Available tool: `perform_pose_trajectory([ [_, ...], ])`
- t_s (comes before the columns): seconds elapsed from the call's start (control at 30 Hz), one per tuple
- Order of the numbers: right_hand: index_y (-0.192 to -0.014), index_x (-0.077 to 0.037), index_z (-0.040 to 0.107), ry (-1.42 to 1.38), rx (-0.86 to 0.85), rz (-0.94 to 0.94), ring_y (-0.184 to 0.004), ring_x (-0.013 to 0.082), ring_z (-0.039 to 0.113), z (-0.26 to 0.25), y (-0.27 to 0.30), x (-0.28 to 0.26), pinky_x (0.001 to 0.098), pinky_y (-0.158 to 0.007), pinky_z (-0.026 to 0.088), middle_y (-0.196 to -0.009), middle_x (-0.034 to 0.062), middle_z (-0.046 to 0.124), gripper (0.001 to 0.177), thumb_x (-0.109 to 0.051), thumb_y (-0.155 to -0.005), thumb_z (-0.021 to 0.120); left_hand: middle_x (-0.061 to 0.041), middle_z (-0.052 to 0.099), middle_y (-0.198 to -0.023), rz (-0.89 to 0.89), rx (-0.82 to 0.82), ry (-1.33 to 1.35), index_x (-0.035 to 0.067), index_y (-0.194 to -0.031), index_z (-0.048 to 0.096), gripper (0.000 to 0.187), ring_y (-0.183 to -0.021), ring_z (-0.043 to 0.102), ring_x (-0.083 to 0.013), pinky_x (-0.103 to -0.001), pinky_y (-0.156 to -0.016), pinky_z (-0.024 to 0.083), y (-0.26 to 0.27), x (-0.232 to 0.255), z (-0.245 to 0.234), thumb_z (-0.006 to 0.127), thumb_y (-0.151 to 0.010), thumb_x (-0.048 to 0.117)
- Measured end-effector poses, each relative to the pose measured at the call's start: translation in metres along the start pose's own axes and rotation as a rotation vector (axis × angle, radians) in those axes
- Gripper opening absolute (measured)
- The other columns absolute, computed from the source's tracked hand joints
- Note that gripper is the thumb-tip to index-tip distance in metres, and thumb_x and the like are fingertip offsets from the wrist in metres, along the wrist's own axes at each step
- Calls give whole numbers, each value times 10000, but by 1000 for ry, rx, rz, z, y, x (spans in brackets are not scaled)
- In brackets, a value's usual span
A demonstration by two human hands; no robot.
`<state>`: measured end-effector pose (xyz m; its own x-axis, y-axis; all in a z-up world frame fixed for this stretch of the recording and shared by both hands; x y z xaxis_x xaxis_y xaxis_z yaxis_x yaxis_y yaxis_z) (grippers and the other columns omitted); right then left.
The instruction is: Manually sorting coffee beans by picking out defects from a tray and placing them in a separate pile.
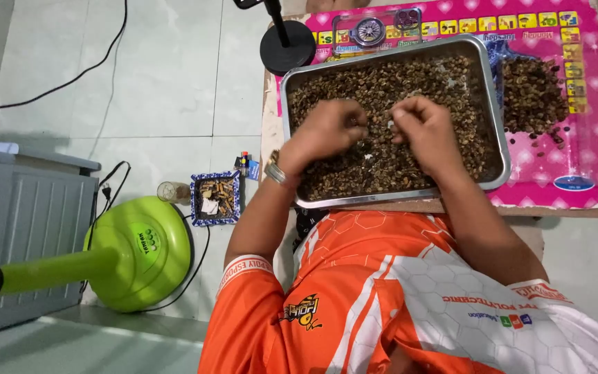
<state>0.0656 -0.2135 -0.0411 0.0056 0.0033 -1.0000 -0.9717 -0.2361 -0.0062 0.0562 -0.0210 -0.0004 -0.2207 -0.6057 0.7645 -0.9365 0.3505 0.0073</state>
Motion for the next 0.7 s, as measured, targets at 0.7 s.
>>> perform_pose_trajectory([
  [0.7,-1067,-84,748,1207,-379,-355,-957,362,622,32,14,-2,504,-753,561,-971,125,623,264,-180,-823,780,-283,721,-974,70,-287,-628,-16,-1077,762,281,-739,741,-434,-513,-589,652,-1,6,59,607,-843,-28],
])
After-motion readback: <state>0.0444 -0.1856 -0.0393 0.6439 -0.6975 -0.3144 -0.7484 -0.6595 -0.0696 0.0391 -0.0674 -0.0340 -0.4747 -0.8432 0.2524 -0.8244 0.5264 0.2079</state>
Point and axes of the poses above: each hand's wrist, its own y-axis away from the middle knuckle, its own z-axis out of the palm, x = y × z, the point moved 6 cm from there along -y, towards the middle knuckle
